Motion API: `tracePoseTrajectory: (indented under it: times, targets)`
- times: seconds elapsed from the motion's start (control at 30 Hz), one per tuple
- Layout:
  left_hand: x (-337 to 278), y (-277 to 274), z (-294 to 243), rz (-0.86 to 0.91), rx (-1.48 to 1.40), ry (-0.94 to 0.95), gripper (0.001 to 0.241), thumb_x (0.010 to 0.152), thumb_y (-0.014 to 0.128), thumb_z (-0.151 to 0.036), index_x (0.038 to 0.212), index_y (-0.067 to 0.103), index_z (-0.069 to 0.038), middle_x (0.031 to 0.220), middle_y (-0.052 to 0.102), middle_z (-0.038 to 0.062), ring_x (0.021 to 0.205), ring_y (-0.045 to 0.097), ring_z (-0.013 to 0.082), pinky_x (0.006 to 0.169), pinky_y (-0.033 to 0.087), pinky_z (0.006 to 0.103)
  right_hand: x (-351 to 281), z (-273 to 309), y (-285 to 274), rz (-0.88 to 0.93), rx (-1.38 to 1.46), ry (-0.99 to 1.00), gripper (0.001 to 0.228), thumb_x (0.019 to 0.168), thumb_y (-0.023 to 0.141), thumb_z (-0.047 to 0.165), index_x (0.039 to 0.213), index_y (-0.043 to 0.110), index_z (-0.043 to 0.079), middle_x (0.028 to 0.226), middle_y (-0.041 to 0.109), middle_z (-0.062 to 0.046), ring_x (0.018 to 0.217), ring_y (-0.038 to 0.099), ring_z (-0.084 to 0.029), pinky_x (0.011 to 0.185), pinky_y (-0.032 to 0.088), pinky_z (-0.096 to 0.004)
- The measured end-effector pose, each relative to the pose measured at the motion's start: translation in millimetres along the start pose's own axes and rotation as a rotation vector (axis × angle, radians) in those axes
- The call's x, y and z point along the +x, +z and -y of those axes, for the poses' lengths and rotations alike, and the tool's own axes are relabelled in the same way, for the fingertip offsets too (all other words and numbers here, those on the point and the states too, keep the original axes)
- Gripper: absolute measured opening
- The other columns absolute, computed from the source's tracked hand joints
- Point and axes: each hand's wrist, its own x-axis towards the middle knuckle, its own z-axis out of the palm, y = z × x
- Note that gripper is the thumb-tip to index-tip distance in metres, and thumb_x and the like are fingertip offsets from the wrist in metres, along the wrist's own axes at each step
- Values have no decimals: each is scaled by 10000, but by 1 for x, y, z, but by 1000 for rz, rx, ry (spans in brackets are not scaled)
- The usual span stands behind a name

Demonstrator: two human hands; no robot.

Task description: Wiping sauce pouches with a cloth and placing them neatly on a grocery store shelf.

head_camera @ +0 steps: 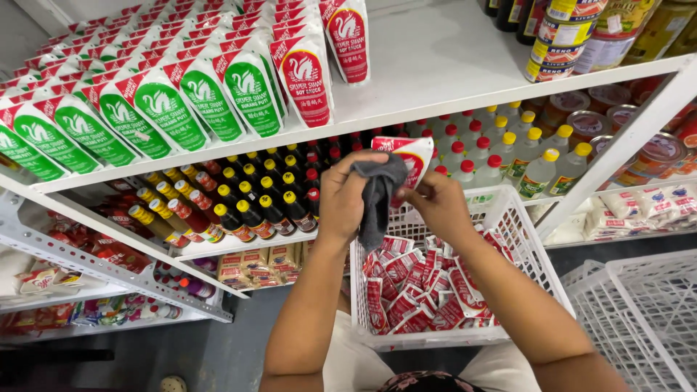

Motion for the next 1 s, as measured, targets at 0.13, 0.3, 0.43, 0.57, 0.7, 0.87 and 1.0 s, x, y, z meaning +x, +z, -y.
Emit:
tracePoseTrajectory:
  times: [0.13,0.3,0.43,0.57,0.7,0.87,1.0]
  targets:
    - [16,2,-42,13,122,233,225,1014,562,-37,1138,748,-11,1267,692,117,1131,682,165,995,533,299,34,33,-15,-36,-326,144,285,951,797,205,890,733,-66,734,685,-196,624,581,-192,628,478,-362]
    - [37,-3,-37,-290,818,494,294,911,554,-61,1133,746,-57,1246,689,156,1165,717,318,1051,555,365,84,94,-32,-143,-161,-218,245,903,791,178,1103,761,40,859,784,-82,751,726,-88,695,560,-250]
    - [61,-15,1,-187,988,374,297,906,598,-128,1159,747,-78,1281,672,165,1143,674,387,990,532,423,141,104,-27,-135,-79,-354,195,949,767,143,1092,753,12,966,790,-99,812,717,-97,721,575,-269]
    - [70,-12,18,-215,1235,301,304,871,629,-167,1138,761,-106,1207,694,119,1054,672,381,904,541,461,191,90,-7,-195,-192,-405,211,911,810,152,1059,764,9,946,788,-130,811,744,-164,737,577,-325]
    - [72,-4,24,-280,1411,304,289,860,645,-185,1108,772,-110,1151,719,88,1001,672,367,855,549,461,231,61,17,-149,-214,-353,245,869,806,139,1070,749,12,983,772,-146,852,740,-229,786,573,-354]
    - [74,-7,27,-282,1432,280,297,867,634,-198,1115,776,-118,1142,721,80,988,674,365,866,556,462,251,38,35,-106,-213,-295,257,861,813,157,1065,753,13,987,779,-153,862,743,-230,803,570,-366]
    - [72,-8,26,-282,1384,281,312,843,626,-191,1104,782,-122,1154,718,75,985,671,374,825,554,462,248,35,39,-114,-296,-248,302,847,814,168,1100,743,19,1018,764,-170,877,737,-264,805,563,-389]
